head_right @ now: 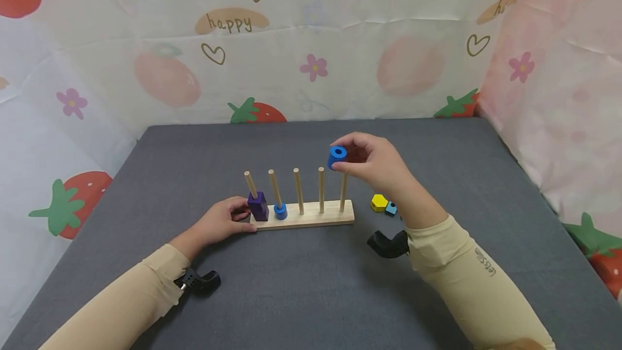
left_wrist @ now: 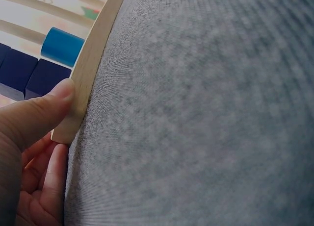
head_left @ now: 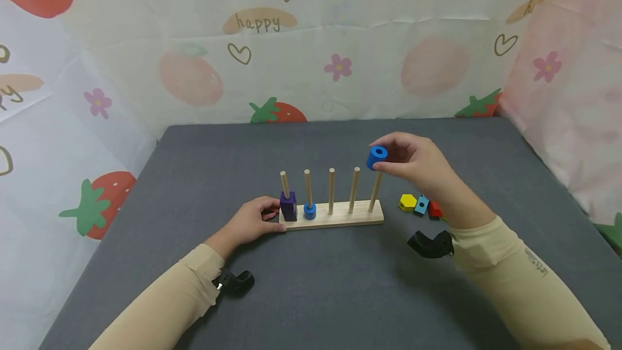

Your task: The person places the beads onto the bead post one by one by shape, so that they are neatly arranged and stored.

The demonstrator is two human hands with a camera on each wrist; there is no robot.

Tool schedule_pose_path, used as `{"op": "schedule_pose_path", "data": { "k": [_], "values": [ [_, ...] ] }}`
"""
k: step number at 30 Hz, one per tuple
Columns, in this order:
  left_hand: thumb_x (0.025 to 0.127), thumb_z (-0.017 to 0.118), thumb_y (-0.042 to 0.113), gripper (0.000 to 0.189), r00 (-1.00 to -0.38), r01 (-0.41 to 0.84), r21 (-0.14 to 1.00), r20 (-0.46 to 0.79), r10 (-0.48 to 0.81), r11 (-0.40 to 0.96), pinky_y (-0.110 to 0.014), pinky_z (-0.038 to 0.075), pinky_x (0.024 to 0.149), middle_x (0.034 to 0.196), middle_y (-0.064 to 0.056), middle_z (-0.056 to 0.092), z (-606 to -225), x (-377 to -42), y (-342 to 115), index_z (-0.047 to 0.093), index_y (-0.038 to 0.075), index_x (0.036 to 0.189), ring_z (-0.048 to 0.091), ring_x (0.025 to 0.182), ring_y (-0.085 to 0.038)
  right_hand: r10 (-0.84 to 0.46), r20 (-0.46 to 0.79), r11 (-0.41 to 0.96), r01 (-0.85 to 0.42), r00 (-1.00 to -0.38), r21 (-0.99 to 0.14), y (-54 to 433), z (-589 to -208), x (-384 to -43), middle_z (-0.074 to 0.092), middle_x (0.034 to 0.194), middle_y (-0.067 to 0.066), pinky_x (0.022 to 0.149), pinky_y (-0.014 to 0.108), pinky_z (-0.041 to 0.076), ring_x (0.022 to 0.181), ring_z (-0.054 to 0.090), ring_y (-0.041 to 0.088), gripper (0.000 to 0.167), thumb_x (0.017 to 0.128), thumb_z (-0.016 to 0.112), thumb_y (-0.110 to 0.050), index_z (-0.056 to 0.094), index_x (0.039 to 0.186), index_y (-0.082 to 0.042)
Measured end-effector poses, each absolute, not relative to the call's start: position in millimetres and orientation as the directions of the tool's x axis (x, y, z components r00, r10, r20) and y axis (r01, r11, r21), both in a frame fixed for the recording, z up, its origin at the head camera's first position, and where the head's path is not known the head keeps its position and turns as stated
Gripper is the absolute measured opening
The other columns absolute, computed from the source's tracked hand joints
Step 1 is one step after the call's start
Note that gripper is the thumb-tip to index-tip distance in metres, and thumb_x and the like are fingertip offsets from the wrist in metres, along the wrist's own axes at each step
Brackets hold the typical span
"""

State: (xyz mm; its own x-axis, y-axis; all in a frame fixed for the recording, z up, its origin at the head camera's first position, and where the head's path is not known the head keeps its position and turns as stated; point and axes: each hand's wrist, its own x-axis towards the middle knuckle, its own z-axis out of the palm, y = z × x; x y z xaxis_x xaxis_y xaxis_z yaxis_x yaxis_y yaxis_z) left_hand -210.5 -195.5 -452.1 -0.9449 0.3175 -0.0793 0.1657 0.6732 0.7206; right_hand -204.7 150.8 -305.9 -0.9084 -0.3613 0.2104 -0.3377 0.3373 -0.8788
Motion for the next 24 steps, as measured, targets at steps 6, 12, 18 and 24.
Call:
{"op": "schedule_pose_path", "data": {
  "k": [6, 12, 18, 24],
  "values": [
    [0.071, 0.079, 0.030, 0.049, -0.945, 0.162, 0.722, -0.082, 0.316, 0.672, -0.030, 0.047, 0.091, 0.110, 0.000, 0.058, -450.6, -209.5, -195.1, 0.061, 0.014, 0.114, 0.054, 0.103, -0.014, -0.398, 0.231, 0.283, -0.358, -0.888, -0.890, 119.6, -309.2, -206.5, 0.062, 0.103, 0.006, 0.080, 0.025, 0.052, 0.090, 0.061, 0.017, 0.036, 0.082, 0.069, -0.021, 0.061, 0.114, -0.008],
    [0.071, 0.079, 0.031, 0.049, -0.945, 0.160, 0.724, -0.084, 0.317, 0.671, -0.028, 0.047, 0.091, 0.109, 0.002, 0.058, -451.6, -209.9, -195.8, 0.061, 0.015, 0.114, 0.054, 0.102, -0.013, -0.444, 0.231, 0.244, -0.365, -0.866, -0.898, 94.2, -310.9, -207.3, 0.061, 0.103, 0.007, 0.079, 0.028, 0.052, 0.090, 0.061, 0.018, 0.036, 0.082, 0.068, -0.017, 0.060, 0.116, -0.008],
    [0.070, 0.079, 0.032, 0.049, -0.944, 0.158, 0.733, -0.085, 0.319, 0.662, -0.028, 0.047, 0.091, 0.109, 0.002, 0.058, -453.1, -210.4, -196.9, 0.061, 0.015, 0.113, 0.054, 0.102, -0.013, -0.447, 0.214, 0.275, -0.361, -0.869, -0.891, 75.1, -311.4, -207.1, 0.060, 0.105, 0.003, 0.081, 0.030, 0.052, 0.092, 0.061, 0.014, 0.035, 0.085, 0.065, -0.018, 0.060, 0.119, -0.013],
    [0.071, 0.078, 0.032, 0.049, -0.942, 0.163, 0.736, -0.083, 0.326, 0.657, -0.029, 0.047, 0.091, 0.108, 0.001, 0.058, -453.2, -211.1, -197.0, 0.061, 0.015, 0.114, 0.054, 0.102, -0.014, -0.429, 0.202, 0.271, -0.339, -0.880, -0.901, 56.6, -315.9, -204.8, 0.059, 0.110, 0.001, 0.085, 0.030, 0.050, 0.097, 0.060, 0.014, 0.035, 0.086, 0.064, -0.017, 0.059, 0.120, -0.014]
  ]
}}
